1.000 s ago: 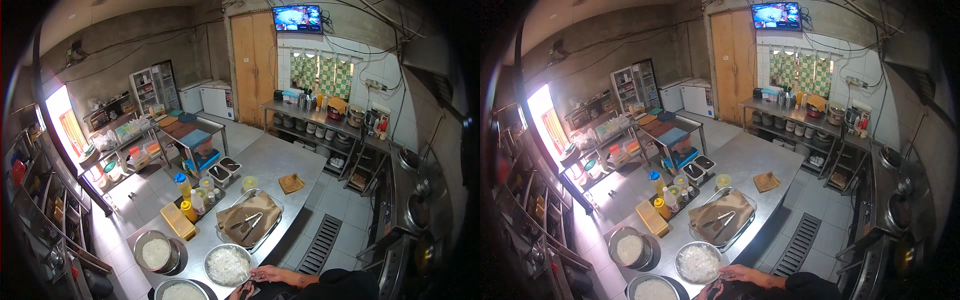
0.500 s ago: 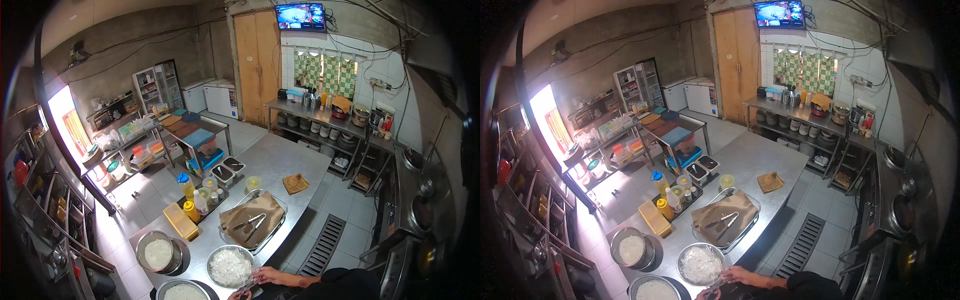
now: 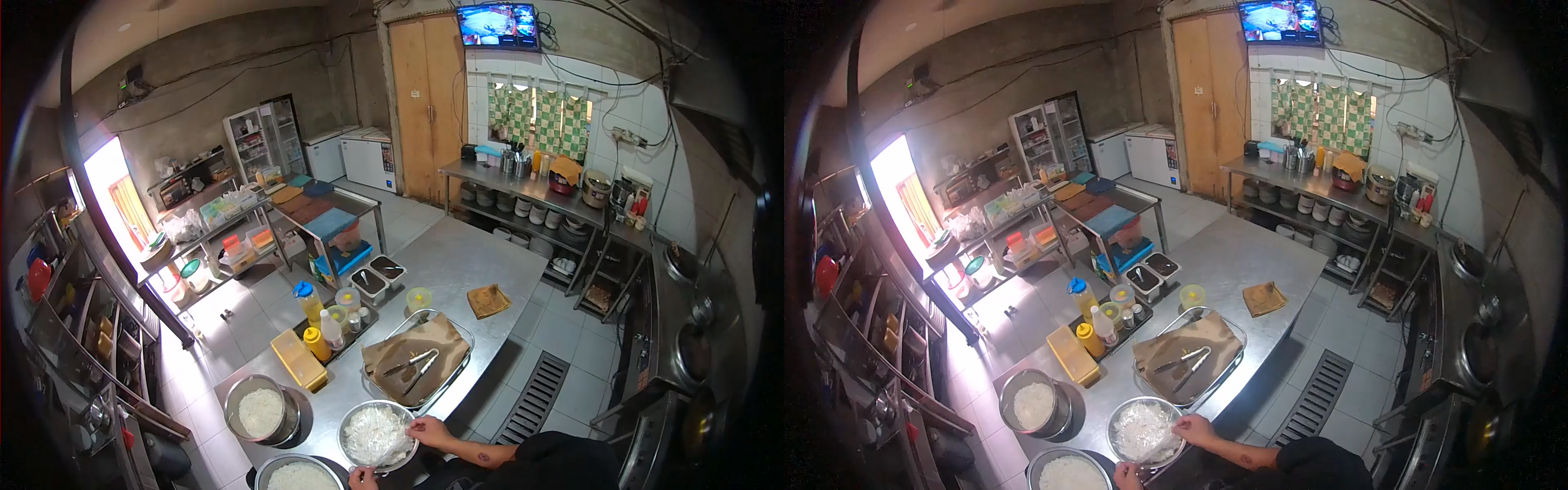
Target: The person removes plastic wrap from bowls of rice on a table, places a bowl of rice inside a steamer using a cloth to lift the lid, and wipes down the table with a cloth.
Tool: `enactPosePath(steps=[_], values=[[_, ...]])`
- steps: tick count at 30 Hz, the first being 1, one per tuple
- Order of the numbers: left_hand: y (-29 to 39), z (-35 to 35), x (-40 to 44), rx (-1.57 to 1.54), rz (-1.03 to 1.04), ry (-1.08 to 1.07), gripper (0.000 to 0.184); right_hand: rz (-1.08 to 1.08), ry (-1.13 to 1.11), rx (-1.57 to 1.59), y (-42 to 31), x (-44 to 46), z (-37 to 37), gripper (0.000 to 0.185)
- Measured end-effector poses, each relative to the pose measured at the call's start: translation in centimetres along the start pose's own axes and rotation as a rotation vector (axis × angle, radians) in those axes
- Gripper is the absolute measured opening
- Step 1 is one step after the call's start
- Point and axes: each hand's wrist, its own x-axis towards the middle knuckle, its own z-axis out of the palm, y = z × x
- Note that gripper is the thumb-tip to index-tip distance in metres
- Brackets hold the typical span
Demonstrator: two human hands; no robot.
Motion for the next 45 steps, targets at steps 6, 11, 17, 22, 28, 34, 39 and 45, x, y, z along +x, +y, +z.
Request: enactPosePath(steps=[6,11,17,22,28,34,39,45], values=[[-0.2,0.5,1.6,0.412,0.511,0.085,0.020,-0.292,0.265,-0.225,-2.9,0.4,0.2,0.020],[4.9,0.7,0.8,0.318,0.277,-0.053,0.025,-0.281,0.229,-0.179,-2.1,2.2,0.5,0.019],[3.8,0.7,3.9,0.438,0.214,-0.194,0.049,-0.184,0.095,0.006,-4.8,2.9,0.8,0.016],[4.0,1.7,6.3,0.594,0.267,-0.356,0.071,-0.560,-0.002,-0.137,-6.9,4.3,1.5,0.018],[11.9,3.5,4.7,0.651,0.388,-0.364,0.063,-0.666,-0.255,-0.203,-9.6,4.3,2.0,0.015],[8.2,3.7,6.9,0.464,0.331,-0.412,0.058,-0.699,-0.457,-0.135,-10.6,3.6,2.9,0.017],[5.0,2.0,8.6,0.573,0.458,-0.275,0.030,-0.708,-0.570,-0.077,-9.5,3.7,3.5,0.019],[6.5,1.9,7.5,0.539,0.286,-0.195,0.025,-0.504,-0.131,-0.230,-3.5,5.9,2.7,0.043]])
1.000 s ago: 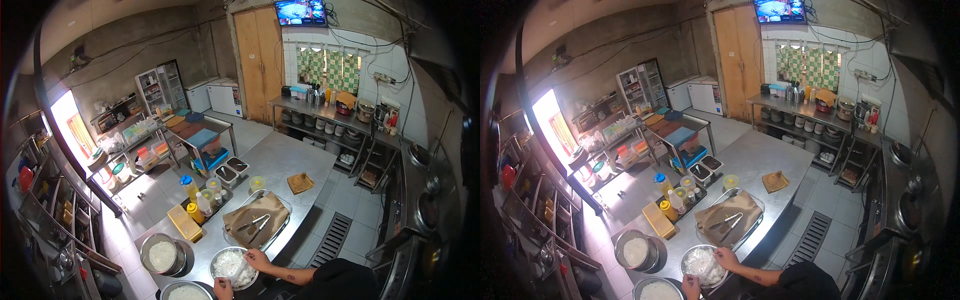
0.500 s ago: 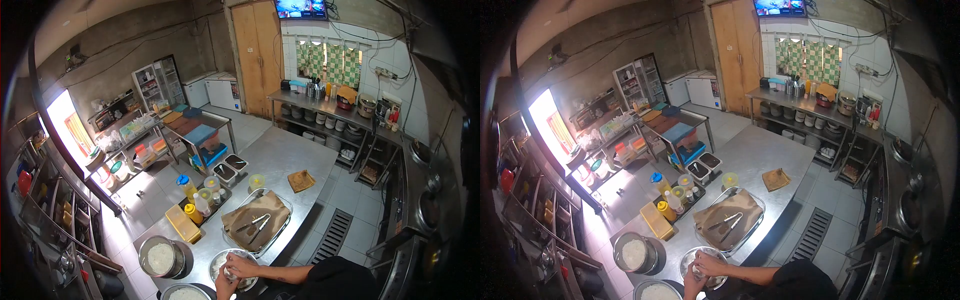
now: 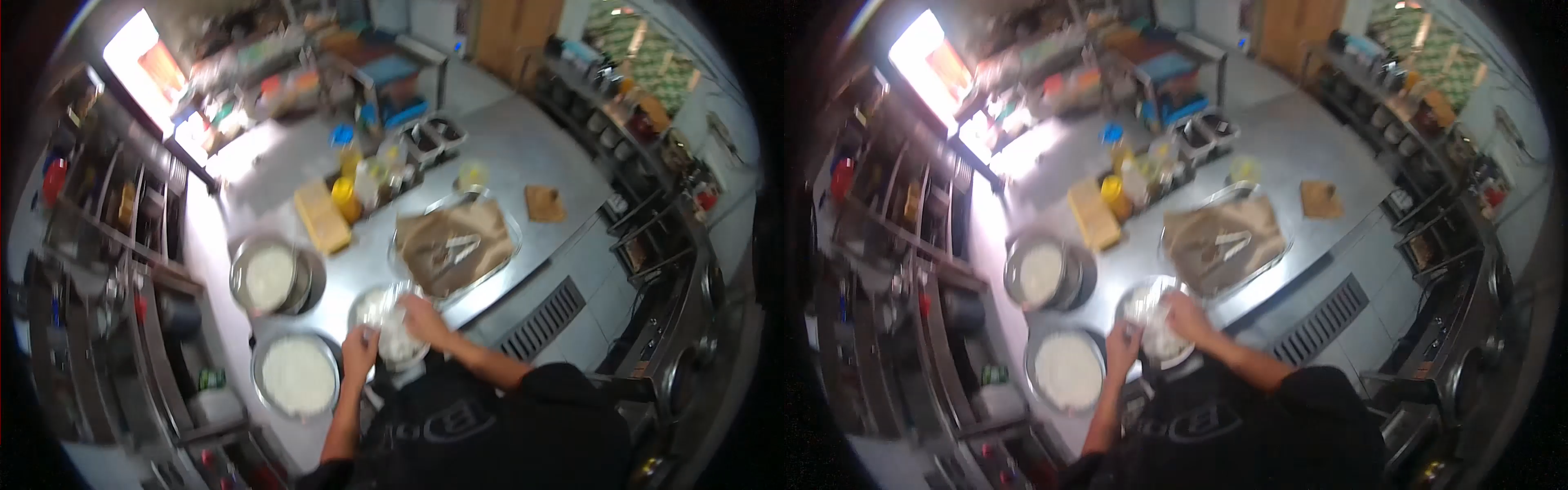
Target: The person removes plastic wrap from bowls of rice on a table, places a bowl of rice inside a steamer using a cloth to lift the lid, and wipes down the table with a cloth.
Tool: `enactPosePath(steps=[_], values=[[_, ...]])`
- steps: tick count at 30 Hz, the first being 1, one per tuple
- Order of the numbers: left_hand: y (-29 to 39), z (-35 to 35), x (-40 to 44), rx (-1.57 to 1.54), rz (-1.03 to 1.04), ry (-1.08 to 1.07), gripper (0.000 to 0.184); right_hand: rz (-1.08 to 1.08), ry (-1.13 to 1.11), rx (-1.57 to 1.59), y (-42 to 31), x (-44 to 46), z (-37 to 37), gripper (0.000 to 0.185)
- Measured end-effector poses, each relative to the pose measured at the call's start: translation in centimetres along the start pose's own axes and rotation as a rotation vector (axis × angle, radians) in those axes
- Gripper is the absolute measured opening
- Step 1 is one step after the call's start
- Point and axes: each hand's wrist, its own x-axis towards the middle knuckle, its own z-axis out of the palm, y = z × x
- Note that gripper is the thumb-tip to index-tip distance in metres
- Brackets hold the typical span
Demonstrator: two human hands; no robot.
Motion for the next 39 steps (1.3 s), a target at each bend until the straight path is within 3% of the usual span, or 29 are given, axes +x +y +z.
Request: enactPosePath(steps=[4,6,11,16,22,24,30,32,34,39], values=[[2.1,-0.5,-0.8,-0.010,-0.024,0.087,0.020,-0.013,-0.058,-0.118,-2.6,1.9,-3.3,0.047],[2.0,-0.6,-1.0,-0.032,0.011,0.079,0.018,0.110,-0.070,-0.123,-2.8,2.7,-3.3,0.046],[2.2,-1.1,-1.7,-0.048,0.005,0.115,0.020,0.089,-0.052,-0.147,-2.0,4.9,-2.7,0.019],[2.3,-1.5,-2.6,-0.057,0.042,0.135,0.020,0.004,-0.087,-0.162,-2.7,7.2,-2.4,0.013],[1.3,-1.8,-3.6,-0.079,0.001,0.112,0.019,-0.065,-0.133,0.287,-3.4,9.0,1.3,0.008],[1.4,-2.0,-4.0,-0.077,-0.014,0.117,0.019,0.114,-0.301,0.648,-3.3,9.1,2.5,0.007],[0.8,-2.0,-4.7,-0.104,0.000,0.163,0.019,0.454,-0.538,0.890,-5.9,9.1,2.3,0.005],[1.0,-2.1,-4.8,-0.130,0.007,0.188,0.019,0.433,-0.593,0.846,-6.0,8.8,3.0,0.005],[1.4,-2.3,-5.1,-0.218,-0.123,0.218,0.020,0.416,-0.645,0.800,-5.8,8.1,3.3,0.007],[0.3,-1.8,-4.7,-0.154,-0.060,0.204,0.029,0.330,-0.866,0.709,-6.3,6.5,2.4,0.012]])
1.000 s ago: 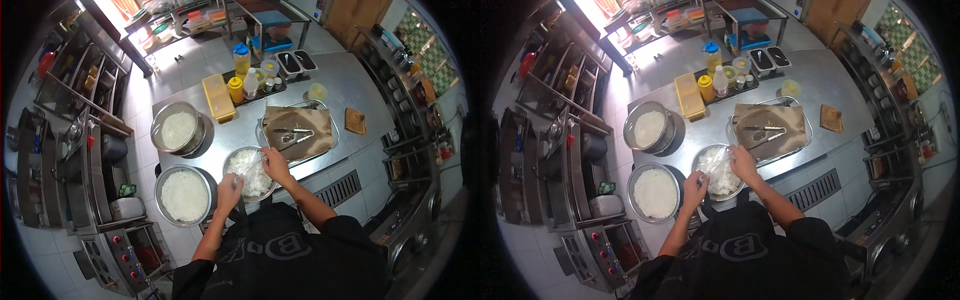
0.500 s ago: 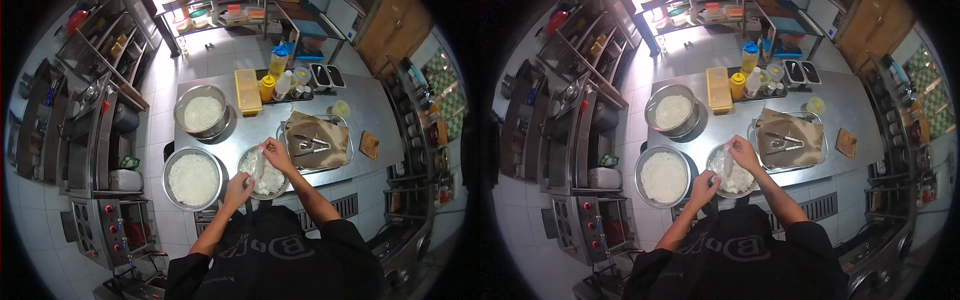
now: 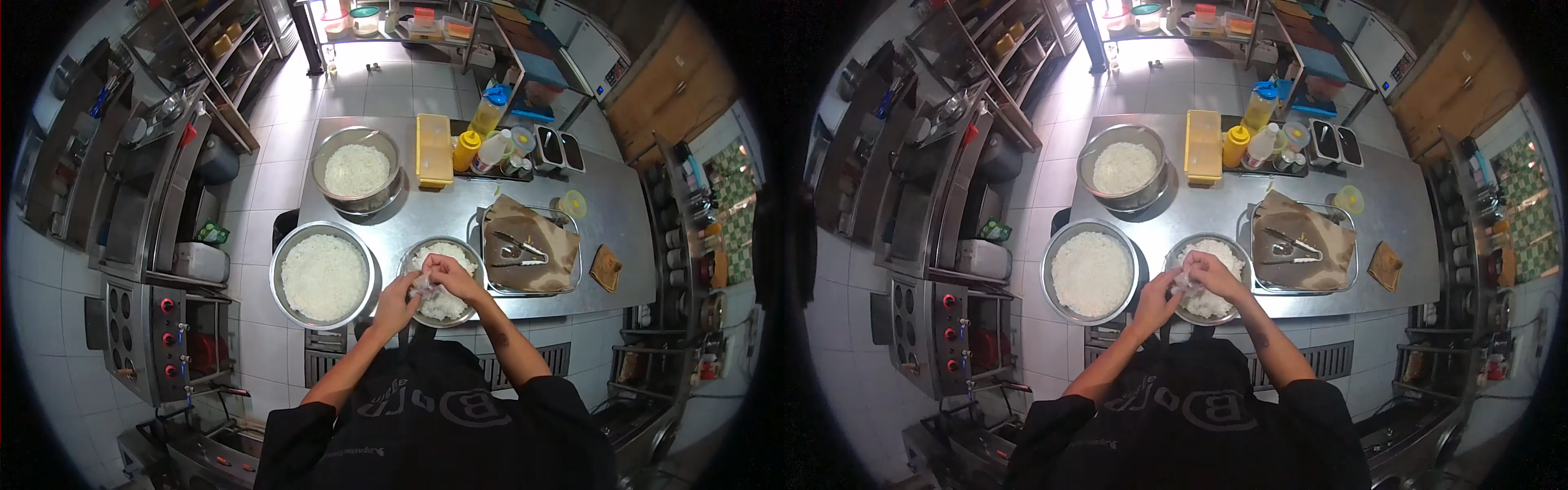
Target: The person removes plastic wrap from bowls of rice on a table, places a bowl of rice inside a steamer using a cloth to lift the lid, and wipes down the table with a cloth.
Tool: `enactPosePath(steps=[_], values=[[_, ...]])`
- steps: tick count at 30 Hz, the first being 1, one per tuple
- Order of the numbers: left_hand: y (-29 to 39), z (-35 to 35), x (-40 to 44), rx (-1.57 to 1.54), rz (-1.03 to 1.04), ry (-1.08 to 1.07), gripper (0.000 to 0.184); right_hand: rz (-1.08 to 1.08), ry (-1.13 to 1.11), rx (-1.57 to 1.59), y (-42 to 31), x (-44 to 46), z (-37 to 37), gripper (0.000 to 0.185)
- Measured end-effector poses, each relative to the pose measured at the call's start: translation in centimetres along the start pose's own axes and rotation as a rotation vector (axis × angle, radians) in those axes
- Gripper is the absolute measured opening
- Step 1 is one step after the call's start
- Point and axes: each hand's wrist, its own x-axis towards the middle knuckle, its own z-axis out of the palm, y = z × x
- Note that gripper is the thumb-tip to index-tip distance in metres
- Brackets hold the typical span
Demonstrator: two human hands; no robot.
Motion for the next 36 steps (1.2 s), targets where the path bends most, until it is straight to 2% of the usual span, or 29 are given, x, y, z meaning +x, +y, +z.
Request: enactPosePath(steps=[1,2,3,5,6,7,9,10,14,16,17,19,21,23,25,27,28,30,31,33,34,36], values=[[-0.3,0.2,0.0,0.062,0.065,-0.009,0.032,-0.002,-0.034,-0.015,-0.2,-0.4,0.4,0.014],[-0.3,0.2,-0.1,0.058,0.061,-0.001,0.032,0.001,-0.061,0.014,0.2,-0.6,0.3,0.021],[-0.1,0.3,-0.1,0.081,0.059,0.003,0.032,0.005,-0.067,0.009,-0.6,-1.3,1.0,0.021],[0.4,0.3,-0.1,0.100,0.055,0.011,0.033,-0.149,0.006,-0.288,-2.6,-3.1,2.3,0.032],[0.7,0.2,-0.2,0.088,0.090,0.009,0.032,-0.521,0.136,-0.840,-3.6,-3.6,2.9,0.041],[1.0,0.2,-0.2,0.079,0.128,0.004,0.031,-0.517,0.135,-0.842,-3.2,-3.8,3.1,0.041],[1.7,0.0,-0.4,0.116,0.137,-0.036,0.030,-0.324,0.214,-0.879,-2.1,-4.6,3.6,0.041],[2.0,-0.1,-0.5,0.156,0.150,-0.073,0.028,-0.348,0.202,-0.796,-1.6,-4.7,3.8,0.034],[3.4,-1.5,-1.2,0.073,0.166,-0.159,0.036,-0.259,0.195,-0.736,-1.1,-5.6,4.1,0.031],[4.0,-1.9,-1.8,-0.039,0.020,-0.072,0.045,-0.201,0.267,-0.720,-0.9,-5.9,3.9,0.024],[3.0,-1.8,-1.9,-0.040,0.017,-0.075,0.045,-0.197,0.268,-0.719,-0.7,-6.1,3.7,0.024],[-0.2,-1.6,-1.5,0.258,0.115,0.029,0.051,-0.240,0.282,-0.692,-0.1,-6.1,3.2,0.022],[-1.0,-1.7,-0.6,0.293,0.087,-0.011,0.054,-0.237,0.280,-0.688,0.0,-6.3,3.0,0.023],[-2.1,-1.4,0.5,0.398,-0.050,-0.112,0.058,-0.226,0.250,-0.723,0.1,-6.3,2.8,0.023],[-3.0,-1.1,1.2,0.376,-0.052,-0.114,0.063,-0.218,0.238,-0.724,-0.3,-6.4,2.8,0.024],[-3.3,-1.1,1.7,0.396,-0.172,-0.163,0.055,-0.213,0.219,-0.714,-0.3,-6.4,2.8,0.023],[-3.5,-1.1,1.7,0.398,-0.172,-0.163,0.055,-0.214,0.220,-0.713,-0.3,-6.5,2.7,0.023],[-4.0,-1.3,1.4,0.458,-0.163,-0.117,0.038,-0.215,0.245,-0.693,-0.4,-6.7,2.8,0.023],[-4.2,-1.4,1.1,0.459,-0.162,-0.120,0.038,-0.215,0.247,-0.691,-0.5,-6.8,2.7,0.023],[-3.1,-2.3,0.6,0.485,-0.113,-0.111,0.021,-0.174,0.260,-0.665,-0.9,-7.3,2.7,0.023],[-2.7,-2.6,0.5,0.487,-0.112,-0.114,0.021,-0.173,0.263,-0.663,-0.6,-7.4,2.5,0.023],[-1.8,-3.3,0.4,0.340,-0.068,-0.083,0.016,-0.149,0.296,-0.653,-0.1,-7.5,2.1,0.023]])
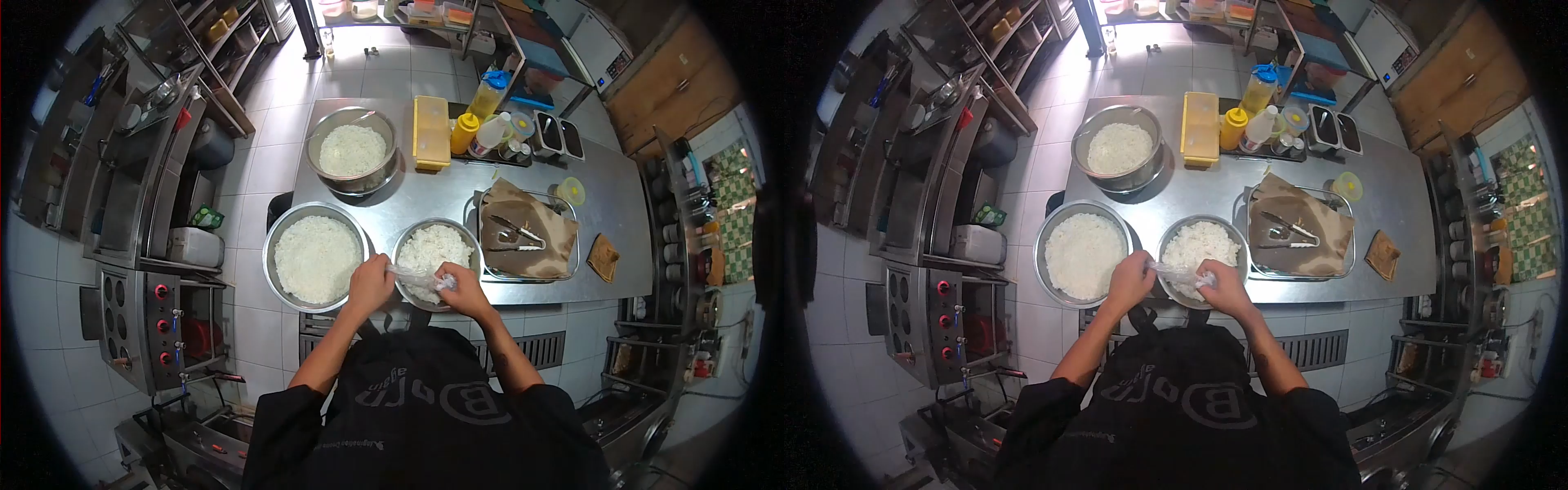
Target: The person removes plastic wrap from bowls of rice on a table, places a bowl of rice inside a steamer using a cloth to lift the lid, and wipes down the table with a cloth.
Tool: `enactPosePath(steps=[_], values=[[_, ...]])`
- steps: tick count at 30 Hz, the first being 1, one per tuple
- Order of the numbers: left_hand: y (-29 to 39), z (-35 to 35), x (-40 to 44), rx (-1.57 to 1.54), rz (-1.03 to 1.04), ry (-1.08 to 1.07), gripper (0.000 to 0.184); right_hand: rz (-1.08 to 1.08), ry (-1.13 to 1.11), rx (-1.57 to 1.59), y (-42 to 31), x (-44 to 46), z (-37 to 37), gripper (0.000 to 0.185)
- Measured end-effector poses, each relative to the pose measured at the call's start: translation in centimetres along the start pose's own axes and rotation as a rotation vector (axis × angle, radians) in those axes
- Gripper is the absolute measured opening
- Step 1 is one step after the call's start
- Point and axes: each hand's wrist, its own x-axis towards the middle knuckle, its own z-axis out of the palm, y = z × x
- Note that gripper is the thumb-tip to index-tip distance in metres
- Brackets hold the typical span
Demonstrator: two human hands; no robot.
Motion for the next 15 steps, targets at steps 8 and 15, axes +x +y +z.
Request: enactPosePath(steps=[8,15], values=[[4.3,-0.7,0.4,-0.155,0.169,0.004,0.019,-0.089,0.108,0.048,-3.1,0.4,-0.2,0.036],[7.3,-2.4,1.3,-0.440,0.102,-0.120,0.028,-0.081,0.132,0.002,-4.5,1.3,-0.7,0.037]])
